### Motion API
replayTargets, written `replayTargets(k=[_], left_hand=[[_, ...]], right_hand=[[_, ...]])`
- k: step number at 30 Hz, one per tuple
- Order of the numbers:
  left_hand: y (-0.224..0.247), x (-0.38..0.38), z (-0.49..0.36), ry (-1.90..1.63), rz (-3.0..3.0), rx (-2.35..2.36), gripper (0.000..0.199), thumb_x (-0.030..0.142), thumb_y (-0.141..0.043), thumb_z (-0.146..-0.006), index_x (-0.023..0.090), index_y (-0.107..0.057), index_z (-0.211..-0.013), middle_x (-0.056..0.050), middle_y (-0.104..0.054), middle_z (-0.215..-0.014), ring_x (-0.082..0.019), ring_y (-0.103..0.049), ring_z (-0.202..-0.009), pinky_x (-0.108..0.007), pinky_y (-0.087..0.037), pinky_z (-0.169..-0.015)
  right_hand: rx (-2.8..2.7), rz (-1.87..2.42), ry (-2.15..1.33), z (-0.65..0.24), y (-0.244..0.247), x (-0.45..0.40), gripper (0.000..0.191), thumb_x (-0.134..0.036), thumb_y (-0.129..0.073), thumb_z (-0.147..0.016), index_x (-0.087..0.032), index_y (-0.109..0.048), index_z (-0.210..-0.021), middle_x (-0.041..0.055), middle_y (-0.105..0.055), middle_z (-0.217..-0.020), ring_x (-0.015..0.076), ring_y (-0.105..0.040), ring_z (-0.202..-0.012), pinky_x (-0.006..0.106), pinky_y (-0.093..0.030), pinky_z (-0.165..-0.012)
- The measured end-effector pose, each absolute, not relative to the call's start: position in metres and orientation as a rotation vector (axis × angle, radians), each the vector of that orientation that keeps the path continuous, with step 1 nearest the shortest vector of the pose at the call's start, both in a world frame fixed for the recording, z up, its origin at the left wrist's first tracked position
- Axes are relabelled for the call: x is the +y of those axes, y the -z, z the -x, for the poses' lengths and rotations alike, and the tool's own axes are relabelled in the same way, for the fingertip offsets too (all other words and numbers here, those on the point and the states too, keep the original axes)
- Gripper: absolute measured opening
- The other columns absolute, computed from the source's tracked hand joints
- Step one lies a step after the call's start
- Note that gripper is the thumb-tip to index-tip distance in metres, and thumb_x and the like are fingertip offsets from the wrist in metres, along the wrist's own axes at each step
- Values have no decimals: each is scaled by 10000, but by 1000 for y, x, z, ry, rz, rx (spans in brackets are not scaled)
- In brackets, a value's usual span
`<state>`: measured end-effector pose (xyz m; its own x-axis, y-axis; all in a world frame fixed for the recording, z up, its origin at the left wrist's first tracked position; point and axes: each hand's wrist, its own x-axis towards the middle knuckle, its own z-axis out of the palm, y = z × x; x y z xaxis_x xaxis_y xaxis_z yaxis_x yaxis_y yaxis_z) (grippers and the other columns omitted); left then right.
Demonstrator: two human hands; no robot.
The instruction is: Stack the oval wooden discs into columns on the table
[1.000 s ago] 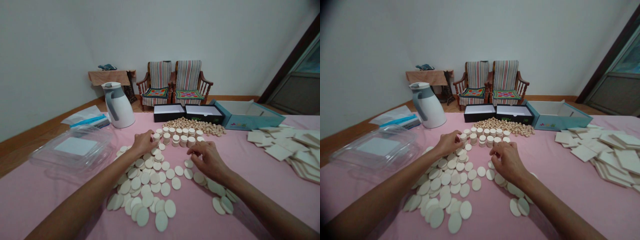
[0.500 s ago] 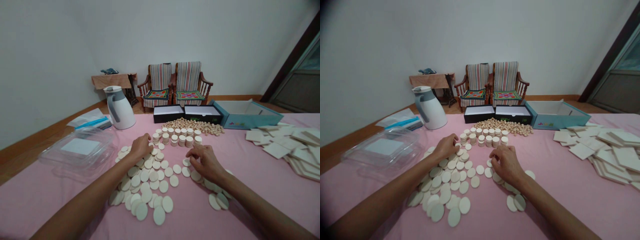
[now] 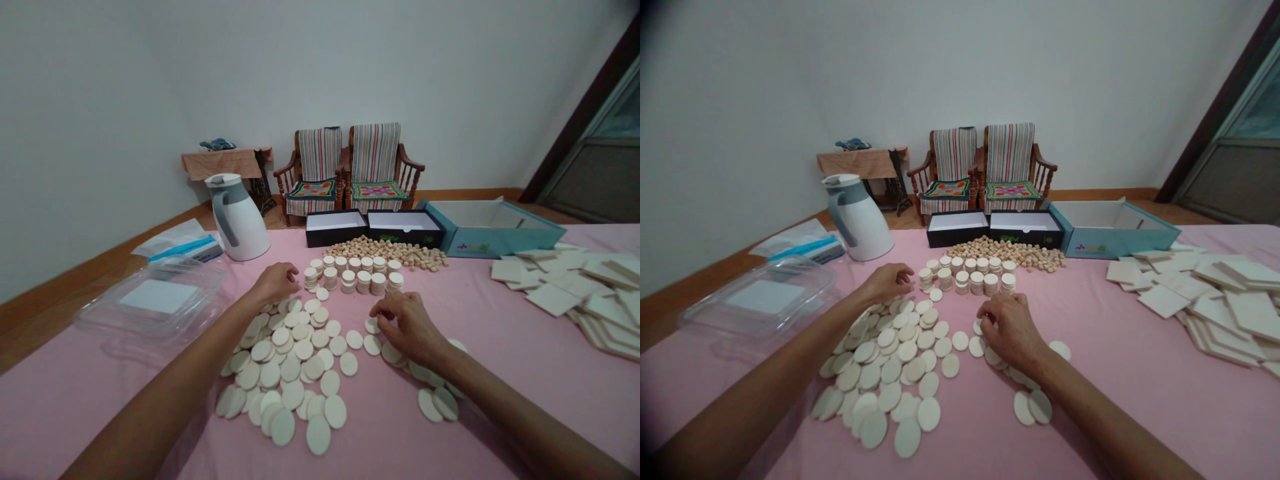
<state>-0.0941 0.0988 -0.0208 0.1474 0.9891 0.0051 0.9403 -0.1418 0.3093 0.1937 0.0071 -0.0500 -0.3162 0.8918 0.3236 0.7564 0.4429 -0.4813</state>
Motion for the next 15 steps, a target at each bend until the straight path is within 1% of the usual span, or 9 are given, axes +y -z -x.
replayTargets(k=[1,3,7,9,12,15], left_hand=[[24,101,91,-324,-2186,1891,345,236,-662,-664,184,-648,-1005,-22,-707,-877,-163,-646,-765,-215,-457,-637],[32,104,84,-340,-2182,1890,380,232,-687,-640,179,-643,-1014,-31,-705,-887,-171,-646,-775,-216,-458,-638],[42,103,75,-357,-2185,1878,191,225,-687,-636,178,-665,-820,-23,-700,-801,-182,-638,-759,-221,-441,-620],[43,100,73,-375,-2186,1873,137,218,-672,-654,178,-662,-784,-19,-697,-786,-179,-634,-757,-223,-435,-621],[43,96,71,-403,-2184,1866,125,204,-663,-667,175,-662,-788,-18,-694,-789,-172,-630,-762,-223,-432,-631],[43,92,69,-424,-2170,1872,171,231,-692,-655,174,-654,-811,-17,-690,-790,-171,-629,-746,-226,-431,-623]], right_hand=[[-2153,1383,-327,-194,51,7,206,-138,-497,-740,-202,-693,-757,15,-645,-728,149,-544,-707,330,-295,-784],[-2154,1393,-334,-194,52,8,205,-139,-499,-742,-203,-692,-760,13,-649,-736,149,-546,-711,337,-293,-796],[-2165,1400,-353,-195,52,8,201,-149,-494,-753,-201,-689,-755,16,-659,-752,154,-552,-727,340,-293,-801],[-2169,1409,-351,-196,52,9,204,-148,-493,-750,-200,-690,-761,20,-664,-760,157,-553,-734,338,-294,-800],[-2176,1407,-362,-196,53,9,219,-142,-486,-745,-199,-694,-780,27,-670,-764,161,-557,-742,324,-303,-781],[-2197,1395,-373,-195,53,9,222,-146,-482,-753,-195,-697,-780,33,-674,-772,160,-557,-737,317,-309,-769]])
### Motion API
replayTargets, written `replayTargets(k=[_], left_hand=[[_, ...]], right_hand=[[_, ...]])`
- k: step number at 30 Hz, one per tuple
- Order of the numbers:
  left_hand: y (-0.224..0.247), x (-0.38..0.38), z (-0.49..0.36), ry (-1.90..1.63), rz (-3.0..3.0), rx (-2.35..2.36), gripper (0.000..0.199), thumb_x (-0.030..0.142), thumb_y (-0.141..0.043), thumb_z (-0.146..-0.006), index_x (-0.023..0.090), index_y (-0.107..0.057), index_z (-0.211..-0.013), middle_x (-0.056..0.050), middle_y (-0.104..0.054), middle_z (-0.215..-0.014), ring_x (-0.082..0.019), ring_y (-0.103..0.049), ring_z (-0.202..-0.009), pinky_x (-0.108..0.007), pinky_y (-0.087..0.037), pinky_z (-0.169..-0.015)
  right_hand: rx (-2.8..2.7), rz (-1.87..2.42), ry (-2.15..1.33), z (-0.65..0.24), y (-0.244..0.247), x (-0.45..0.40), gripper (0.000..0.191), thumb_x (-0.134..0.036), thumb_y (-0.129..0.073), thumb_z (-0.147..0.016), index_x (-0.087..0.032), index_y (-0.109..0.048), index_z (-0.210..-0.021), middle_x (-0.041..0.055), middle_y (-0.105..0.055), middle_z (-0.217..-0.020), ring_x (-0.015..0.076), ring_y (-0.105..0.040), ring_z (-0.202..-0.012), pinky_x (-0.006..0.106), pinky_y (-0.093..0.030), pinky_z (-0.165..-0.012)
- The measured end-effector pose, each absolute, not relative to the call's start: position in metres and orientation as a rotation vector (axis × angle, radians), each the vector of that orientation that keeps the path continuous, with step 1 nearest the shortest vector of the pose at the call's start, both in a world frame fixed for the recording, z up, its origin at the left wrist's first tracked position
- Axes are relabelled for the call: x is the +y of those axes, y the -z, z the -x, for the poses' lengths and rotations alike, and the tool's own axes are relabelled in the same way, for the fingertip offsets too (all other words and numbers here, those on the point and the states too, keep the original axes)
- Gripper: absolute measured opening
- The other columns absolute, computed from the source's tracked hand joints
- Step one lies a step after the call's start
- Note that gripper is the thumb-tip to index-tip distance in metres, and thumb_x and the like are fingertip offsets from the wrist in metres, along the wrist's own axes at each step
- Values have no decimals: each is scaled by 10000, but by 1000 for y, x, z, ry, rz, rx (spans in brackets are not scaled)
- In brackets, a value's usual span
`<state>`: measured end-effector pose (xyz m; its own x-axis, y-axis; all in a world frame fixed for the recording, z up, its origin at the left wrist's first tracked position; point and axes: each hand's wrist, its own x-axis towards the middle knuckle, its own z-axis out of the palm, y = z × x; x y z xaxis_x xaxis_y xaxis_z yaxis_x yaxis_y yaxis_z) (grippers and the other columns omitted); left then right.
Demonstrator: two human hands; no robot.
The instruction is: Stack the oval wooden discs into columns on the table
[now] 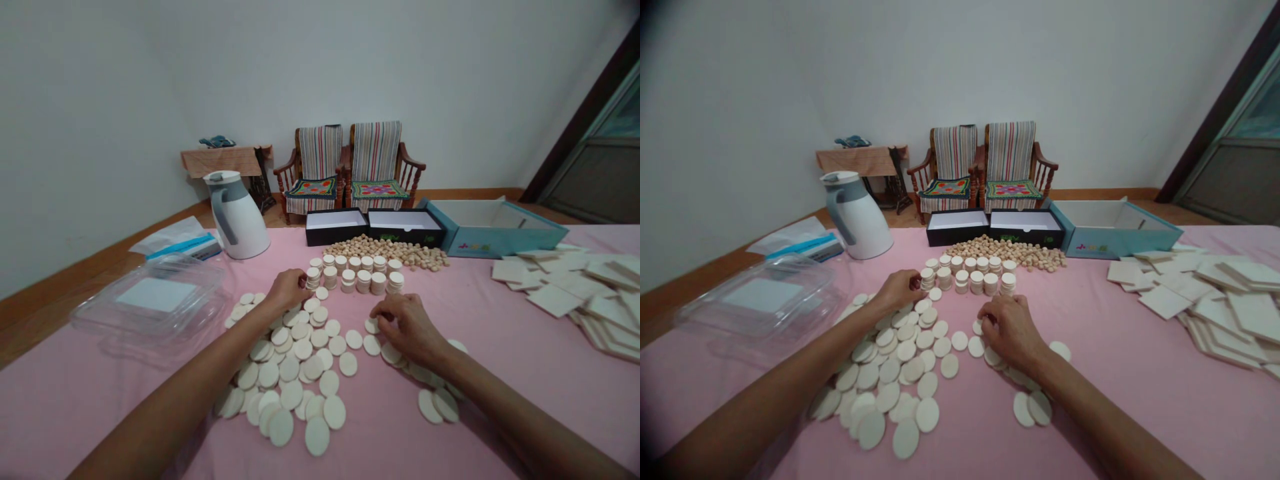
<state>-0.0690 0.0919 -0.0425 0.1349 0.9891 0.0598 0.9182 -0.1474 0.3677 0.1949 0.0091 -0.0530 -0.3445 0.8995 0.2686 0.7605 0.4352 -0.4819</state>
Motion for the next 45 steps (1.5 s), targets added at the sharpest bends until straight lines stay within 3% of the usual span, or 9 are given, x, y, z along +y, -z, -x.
replayTargets(k=[6,10,33,41,45], left_hand=[[44,85,61,-502,-2162,1916,452,251,-702,-666,189,-544,-1086,-18,-681,-827,-189,-638,-782,-237,-426,-624],[45,84,56,-525,-2168,1936,516,241,-686,-683,176,-483,-1152,-30,-678,-823,-195,-643,-775,-242,-417,-615],[44,87,58,-544,-2246,1933,504,312,-680,-689,166,-485,-1131,-40,-660,-811,-206,-629,-752,-251,-407,-594],[32,53,67,-520,-2464,1780,149,187,-544,-779,182,-582,-923,-28,-615,-819,-173,-586,-766,-260,-419,-669],[41,35,63,-499,-2553,1686,108,157,-527,-799,173,-626,-839,-53,-612,-840,-191,-576,-831,-286,-428,-740]], right_hand=[[-2209,1400,-370,-194,53,7,216,-139,-492,-755,-203,-698,-770,13,-668,-742,148,-556,-715,316,-304,-777],[-2199,1388,-406,-194,54,7,212,-140,-495,-761,-202,-697,-779,12,-670,-748,149,-560,-725,302,-311,-767],[-2218,1372,-392,-194,55,6,219,-144,-482,-778,-205,-693,-782,16,-671,-761,157,-558,-740,327,-289,-784],[-2219,1378,-381,-194,56,7,212,-150,-487,-775,-198,-693,-779,22,-666,-762,159,-554,-740,323,-296,-777],[-2203,1383,-361,-193,55,6,211,-153,-488,-778,-206,-691,-799,16,-662,-766,162,-559,-757,342,-284,-804]])
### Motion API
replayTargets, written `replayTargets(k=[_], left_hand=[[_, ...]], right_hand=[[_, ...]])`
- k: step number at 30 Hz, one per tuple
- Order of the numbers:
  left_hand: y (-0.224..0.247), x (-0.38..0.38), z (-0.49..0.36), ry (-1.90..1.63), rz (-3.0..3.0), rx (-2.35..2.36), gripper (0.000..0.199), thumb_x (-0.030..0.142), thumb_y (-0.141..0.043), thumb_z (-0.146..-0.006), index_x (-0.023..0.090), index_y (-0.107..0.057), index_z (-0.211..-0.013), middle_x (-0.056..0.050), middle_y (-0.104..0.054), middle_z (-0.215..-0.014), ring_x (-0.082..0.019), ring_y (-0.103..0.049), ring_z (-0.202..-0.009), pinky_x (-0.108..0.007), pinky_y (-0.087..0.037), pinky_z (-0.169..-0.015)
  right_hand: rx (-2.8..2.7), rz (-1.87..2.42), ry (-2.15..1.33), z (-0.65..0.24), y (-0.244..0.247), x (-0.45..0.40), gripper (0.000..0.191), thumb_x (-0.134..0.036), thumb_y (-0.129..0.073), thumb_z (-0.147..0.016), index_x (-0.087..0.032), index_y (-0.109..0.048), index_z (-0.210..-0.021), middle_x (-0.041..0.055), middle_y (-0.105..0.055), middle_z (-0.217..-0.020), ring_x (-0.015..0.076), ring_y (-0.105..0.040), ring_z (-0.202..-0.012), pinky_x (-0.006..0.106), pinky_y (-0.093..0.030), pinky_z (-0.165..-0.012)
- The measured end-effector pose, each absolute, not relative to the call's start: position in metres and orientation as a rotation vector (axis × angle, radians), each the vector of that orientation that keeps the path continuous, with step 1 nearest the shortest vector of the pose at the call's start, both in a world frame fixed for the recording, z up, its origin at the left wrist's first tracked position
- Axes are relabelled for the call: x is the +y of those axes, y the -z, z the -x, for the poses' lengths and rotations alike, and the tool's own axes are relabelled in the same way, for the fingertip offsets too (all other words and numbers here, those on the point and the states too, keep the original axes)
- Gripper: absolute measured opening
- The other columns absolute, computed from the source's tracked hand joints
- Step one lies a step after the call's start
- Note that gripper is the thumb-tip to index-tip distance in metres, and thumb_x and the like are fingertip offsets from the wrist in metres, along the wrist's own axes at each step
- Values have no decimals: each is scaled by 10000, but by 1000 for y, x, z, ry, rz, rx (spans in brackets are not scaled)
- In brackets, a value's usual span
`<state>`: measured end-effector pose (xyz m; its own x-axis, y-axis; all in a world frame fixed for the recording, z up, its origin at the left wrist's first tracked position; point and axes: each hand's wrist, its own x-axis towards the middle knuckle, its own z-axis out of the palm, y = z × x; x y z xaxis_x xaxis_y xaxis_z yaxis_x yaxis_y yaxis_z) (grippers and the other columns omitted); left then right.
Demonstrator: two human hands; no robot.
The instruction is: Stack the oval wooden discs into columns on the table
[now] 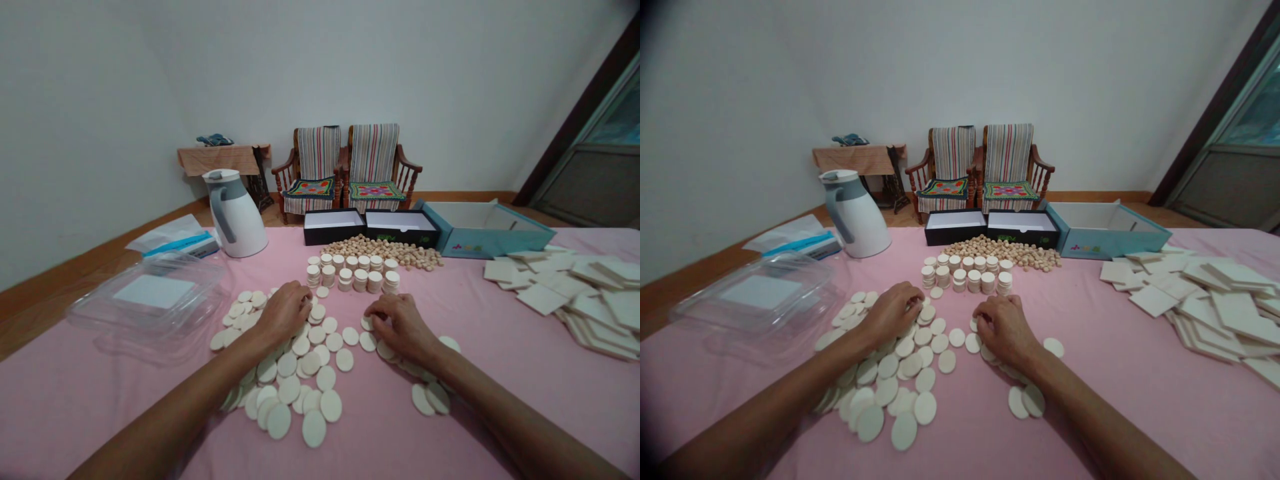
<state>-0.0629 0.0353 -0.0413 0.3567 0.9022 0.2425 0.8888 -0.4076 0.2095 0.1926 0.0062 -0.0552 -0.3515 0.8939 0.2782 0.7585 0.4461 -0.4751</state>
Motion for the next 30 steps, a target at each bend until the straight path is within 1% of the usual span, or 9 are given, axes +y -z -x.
replayTargets(k=[5,8,11,16,18,21,24,27,30], left_hand=[[46,36,57,-522,-2677,1621,185,133,-456,-850,150,-632,-904,-88,-615,-900,-217,-555,-912,-327,-427,-812],[45,42,49,-467,-2756,1504,207,177,-440,-880,151,-612,-992,-96,-622,-998,-224,-542,-962,-346,-417,-858],[45,44,37,-377,-2808,1421,201,244,-447,-891,148,-600,-980,-106,-621,-1025,-228,-543,-949,-353,-421,-854],[46,38,33,-322,-2814,1404,214,308,-458,-890,149,-577,-970,-113,-594,-1036,-251,-517,-981,-391,-414,-856],[45,33,36,-294,-2812,1361,202,304,-439,-901,165,-577,-949,-94,-586,-1009,-234,-517,-951,-380,-416,-836],[41,26,41,-257,-2814,1256,202,294,-413,-917,184,-574,-973,-74,-568,-987,-215,-514,-916,-355,-413,-800],[38,17,43,-262,-2812,1163,187,279,-447,-906,191,-569,-1018,-68,-556,-993,-206,-511,-915,-338,-409,-802],[34,9,42,-296,-2772,1040,209,299,-479,-899,203,-573,-1058,-67,-556,-999,-199,-514,-930,-319,-414,-817],[31,3,42,-328,-2698,925,223,321,-487,-900,217,-591,-1068,-65,-572,-1000,-193,-529,-949,-304,-425,-837]], right_hand=[[-2218,1421,-307,-192,43,2,218,-164,-485,-794,-208,-690,-853,30,-665,-825,170,-567,-796,348,-282,-811],[-2300,1480,-232,-193,32,-3,230,-197,-503,-799,-201,-681,-946,66,-653,-927,208,-560,-903,356,-282,-815],[-2406,1552,-209,-192,26,-9,273,-214,-525,-785,-186,-660,-1021,101,-633,-986,245,-541,-968,363,-283,-813],[-2458,1550,-304,-189,30,-13,248,-193,-515,-773,-186,-657,-977,91,-614,-926,222,-537,-914,339,-287,-798],[-2441,1532,-330,-188,34,-11,237,-182,-513,-768,-179,-652,-959,86,-604,-918,211,-531,-896,327,-288,-789],[-2409,1523,-365,-189,40,-9,212,-173,-519,-756,-167,-636,-933,78,-598,-903,195,-522,-855,314,-293,-769],[-2351,1509,-398,-189,43,-9,193,-155,-531,-729,-163,-604,-907,61,-596,-879,176,-508,-796,297,-305,-730],[-2289,1485,-463,-188,44,-11,149,-129,-534,-701,-170,-563,-841,28,-588,-797,158,-498,-736,276,-318,-682],[-2210,1453,-589,-189,41,-12,91,-120,-513,-714,-179,-525,-782,2,-576,-719,136,-495,-659,256,-336,-630]])
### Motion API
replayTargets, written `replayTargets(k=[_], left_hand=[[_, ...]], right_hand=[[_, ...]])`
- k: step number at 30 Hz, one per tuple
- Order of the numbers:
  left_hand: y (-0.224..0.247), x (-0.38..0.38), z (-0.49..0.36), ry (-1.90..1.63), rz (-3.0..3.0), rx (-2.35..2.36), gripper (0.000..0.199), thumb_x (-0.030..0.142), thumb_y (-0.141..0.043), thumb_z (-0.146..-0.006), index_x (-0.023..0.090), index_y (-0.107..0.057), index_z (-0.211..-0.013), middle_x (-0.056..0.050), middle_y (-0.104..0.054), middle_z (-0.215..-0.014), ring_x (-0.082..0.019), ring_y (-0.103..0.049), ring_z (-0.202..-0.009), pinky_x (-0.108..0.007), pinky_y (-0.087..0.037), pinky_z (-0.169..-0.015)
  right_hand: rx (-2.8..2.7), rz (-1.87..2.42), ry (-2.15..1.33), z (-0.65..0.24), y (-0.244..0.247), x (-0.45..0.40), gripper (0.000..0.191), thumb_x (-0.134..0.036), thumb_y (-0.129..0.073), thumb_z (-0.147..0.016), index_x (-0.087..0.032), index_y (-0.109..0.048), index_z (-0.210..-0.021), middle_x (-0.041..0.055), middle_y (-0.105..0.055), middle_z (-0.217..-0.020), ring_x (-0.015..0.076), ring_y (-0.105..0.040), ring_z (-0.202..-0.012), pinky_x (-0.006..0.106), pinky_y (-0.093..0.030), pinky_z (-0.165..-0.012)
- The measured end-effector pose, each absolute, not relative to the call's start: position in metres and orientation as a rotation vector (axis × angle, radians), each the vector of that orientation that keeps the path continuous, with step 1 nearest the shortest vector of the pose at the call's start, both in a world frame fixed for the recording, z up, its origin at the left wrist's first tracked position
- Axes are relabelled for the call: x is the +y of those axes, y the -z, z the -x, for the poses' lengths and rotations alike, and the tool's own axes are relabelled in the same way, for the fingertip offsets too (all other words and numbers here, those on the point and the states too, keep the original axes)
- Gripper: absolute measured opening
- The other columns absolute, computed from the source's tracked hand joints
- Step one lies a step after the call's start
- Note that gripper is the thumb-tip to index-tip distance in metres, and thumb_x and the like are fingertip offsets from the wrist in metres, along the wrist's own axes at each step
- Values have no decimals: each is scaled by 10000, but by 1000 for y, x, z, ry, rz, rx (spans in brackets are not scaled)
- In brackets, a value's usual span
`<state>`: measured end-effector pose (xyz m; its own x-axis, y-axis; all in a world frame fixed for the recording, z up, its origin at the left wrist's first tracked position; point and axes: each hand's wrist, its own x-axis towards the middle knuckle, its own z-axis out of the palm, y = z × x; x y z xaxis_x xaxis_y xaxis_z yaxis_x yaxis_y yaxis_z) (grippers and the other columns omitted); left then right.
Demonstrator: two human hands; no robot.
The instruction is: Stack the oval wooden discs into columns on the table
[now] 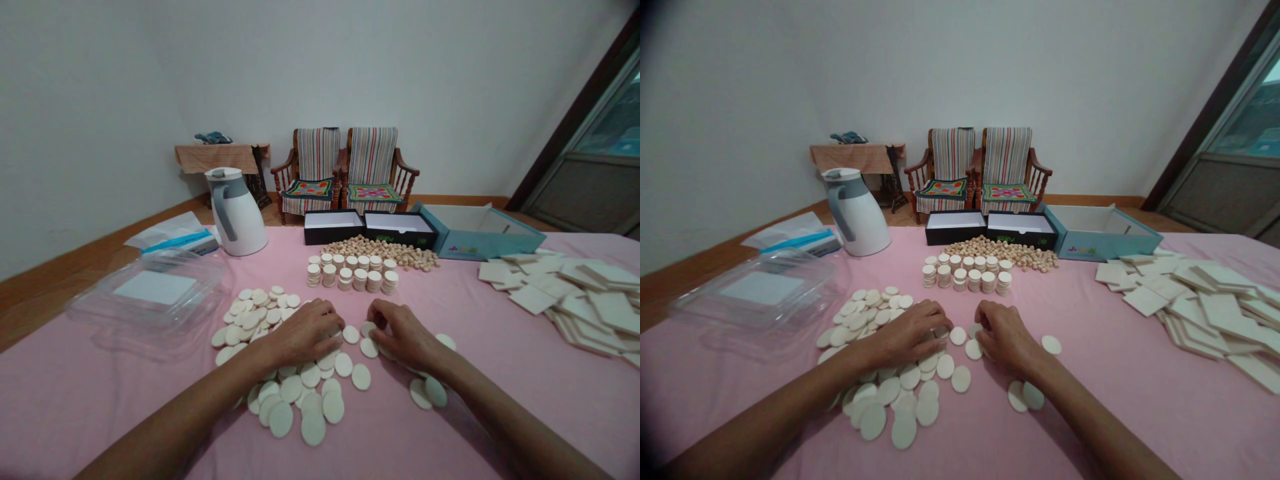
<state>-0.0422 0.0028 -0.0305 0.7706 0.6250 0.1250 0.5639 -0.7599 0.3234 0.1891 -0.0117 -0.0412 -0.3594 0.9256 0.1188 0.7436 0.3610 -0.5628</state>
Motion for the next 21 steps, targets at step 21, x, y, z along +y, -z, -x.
replayTargets(k=[21], left_hand=[[46,30,82,-882,-2464,1573,137,208,-510,-848,175,-642,-858,-48,-669,-860,-185,-602,-829,-326,-465,-781]], right_hand=[[-2211,1571,126,-148,21,59,258,-276,-560,-760,-187,-625,-994,119,-547,-1024,275,-438,-986,386,-312,-810]])
